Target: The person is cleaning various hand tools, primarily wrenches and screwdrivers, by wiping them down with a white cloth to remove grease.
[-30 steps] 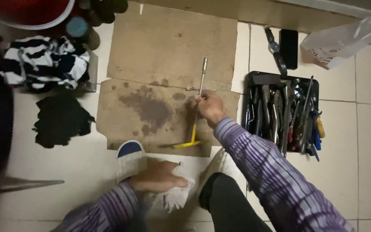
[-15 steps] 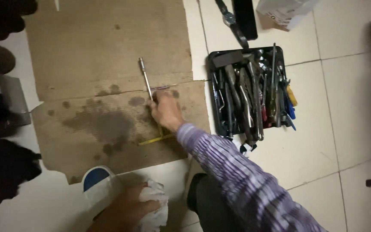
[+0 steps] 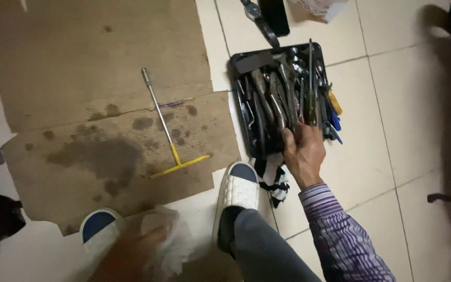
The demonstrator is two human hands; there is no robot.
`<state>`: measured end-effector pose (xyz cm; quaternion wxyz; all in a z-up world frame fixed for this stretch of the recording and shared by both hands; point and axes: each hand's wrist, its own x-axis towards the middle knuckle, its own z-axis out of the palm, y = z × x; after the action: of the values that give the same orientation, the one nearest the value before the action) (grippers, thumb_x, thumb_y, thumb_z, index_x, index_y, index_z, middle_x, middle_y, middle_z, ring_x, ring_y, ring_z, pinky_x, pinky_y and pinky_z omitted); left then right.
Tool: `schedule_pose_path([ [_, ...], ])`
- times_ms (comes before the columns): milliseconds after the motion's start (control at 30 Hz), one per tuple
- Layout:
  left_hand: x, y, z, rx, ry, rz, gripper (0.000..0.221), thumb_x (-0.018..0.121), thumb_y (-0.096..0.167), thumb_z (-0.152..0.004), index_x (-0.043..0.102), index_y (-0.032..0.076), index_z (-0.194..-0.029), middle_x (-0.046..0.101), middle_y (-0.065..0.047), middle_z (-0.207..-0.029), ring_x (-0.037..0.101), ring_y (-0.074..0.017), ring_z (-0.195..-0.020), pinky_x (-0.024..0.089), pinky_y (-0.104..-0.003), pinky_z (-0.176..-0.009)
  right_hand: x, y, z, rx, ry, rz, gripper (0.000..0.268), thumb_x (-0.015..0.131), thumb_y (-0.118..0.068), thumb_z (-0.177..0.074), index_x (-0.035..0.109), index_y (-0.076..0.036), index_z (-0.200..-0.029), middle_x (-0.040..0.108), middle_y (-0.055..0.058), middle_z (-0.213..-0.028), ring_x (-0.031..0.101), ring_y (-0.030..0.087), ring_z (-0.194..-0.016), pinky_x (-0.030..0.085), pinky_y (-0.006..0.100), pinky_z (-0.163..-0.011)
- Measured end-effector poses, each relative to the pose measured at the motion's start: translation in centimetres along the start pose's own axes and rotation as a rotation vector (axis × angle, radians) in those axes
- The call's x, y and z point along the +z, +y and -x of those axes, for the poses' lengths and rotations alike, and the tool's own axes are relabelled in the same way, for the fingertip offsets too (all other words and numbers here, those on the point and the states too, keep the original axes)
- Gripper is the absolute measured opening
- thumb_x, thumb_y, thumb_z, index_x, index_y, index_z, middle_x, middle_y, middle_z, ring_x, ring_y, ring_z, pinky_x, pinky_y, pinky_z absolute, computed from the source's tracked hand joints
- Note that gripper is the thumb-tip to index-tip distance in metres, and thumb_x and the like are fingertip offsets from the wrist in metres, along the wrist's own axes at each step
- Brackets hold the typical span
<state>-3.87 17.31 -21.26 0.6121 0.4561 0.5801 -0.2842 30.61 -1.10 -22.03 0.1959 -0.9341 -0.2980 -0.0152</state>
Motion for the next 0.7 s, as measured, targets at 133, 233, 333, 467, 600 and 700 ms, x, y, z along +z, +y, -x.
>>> schedule_pose_path([
  [133, -0.3, 1.3, 1.3, 0.107, -0.047, 0.225, 0.05, 0.061, 0.016, -0.084, 0.07, 0.0, -0.13, 0.079, -0.018, -0.123, 0.07, -0.0297, -0.115, 0.047, -0.039, -0.103, -1.4, 1.2, 4.3, 0.105, 0.096, -0.123, 0.024, 0.065, -0.021, -0.099, 0.066, 0.002, -0.106, 0.067, 0.012, -0.089, 0.06, 0.022, -0.073, 0.05, 0.033, -0.064],
  [233, -0.1, 2.2, 2.4, -0.003, -0.024, 0.426, 0.049, 0.056, 0.012, -0.09, 0.066, -0.007, -0.133, 0.074, -0.022, -0.129, 0.065, -0.0338, -0.119, 0.043, -0.042, -0.105, -1.6, 2.7, 8.7, 0.264, 0.003, -0.152, 0.018, 0.062, -0.019, -0.1, 0.062, -0.001, -0.102, 0.065, 0.009, -0.078, 0.057, 0.02, -0.065, 0.048, 0.033, -0.06],
  [333, -0.2, 1.5, 1.7, -0.026, -0.012, 0.296, 0.053, 0.054, 0.023, -0.092, 0.063, -0.001, -0.138, 0.072, -0.02, -0.131, 0.063, -0.0326, -0.119, 0.043, -0.041, -0.104, -1.0, 3.2, 11.6, 0.573, -0.279, -0.122, 0.038, 0.065, -0.038, -0.094, 0.066, -0.001, -0.103, 0.063, 0.007, -0.073, 0.06, 0.02, -0.063, 0.051, 0.032, -0.06],
  [467, 0.3, 2.7, 2.8, -0.083, -0.018, 0.303, 0.05, 0.051, 0.023, -0.096, 0.063, -0.001, -0.139, 0.07, -0.018, -0.135, 0.061, -0.0318, -0.123, 0.041, -0.042, -0.106, 0.5, 3.4, 12.9, 0.484, -0.375, -0.08, 0.051, 0.068, -0.046, -0.089, 0.063, -0.005, -0.12, 0.07, 0.008, -0.089, 0.067, 0.018, -0.074, 0.055, 0.031, -0.069],
  [600, 0.4, 3.3, 3.5, -0.126, -0.02, 0.454, 0.045, 0.049, 0.017, -0.1, 0.063, -0.008, -0.135, 0.069, -0.024, -0.13, 0.059, -0.0353, -0.118, 0.041, -0.045, -0.102, 0.4, 1.4, 11.6, 0.245, -0.241, -0.107, 0.026, 0.066, -0.03, -0.095, 0.068, -0.005, -0.103, 0.063, 0.006, -0.082, 0.06, 0.017, -0.066, 0.05, 0.03, -0.06],
  [700, 0.0, 3.9, 3.7, -0.144, -0.019, 0.333, 0.045, 0.049, 0.02, -0.102, 0.064, -0.006, -0.137, 0.071, -0.023, -0.132, 0.062, -0.034, -0.119, 0.043, -0.043, -0.103, 1.5, 2.2, 7.9, -0.061, -0.017, 0.014, 0.025, 0.065, -0.026, -0.097, 0.063, -0.003, -0.104, 0.058, 0.009, -0.085, 0.055, 0.022, -0.07, 0.048, 0.036, -0.061],
])
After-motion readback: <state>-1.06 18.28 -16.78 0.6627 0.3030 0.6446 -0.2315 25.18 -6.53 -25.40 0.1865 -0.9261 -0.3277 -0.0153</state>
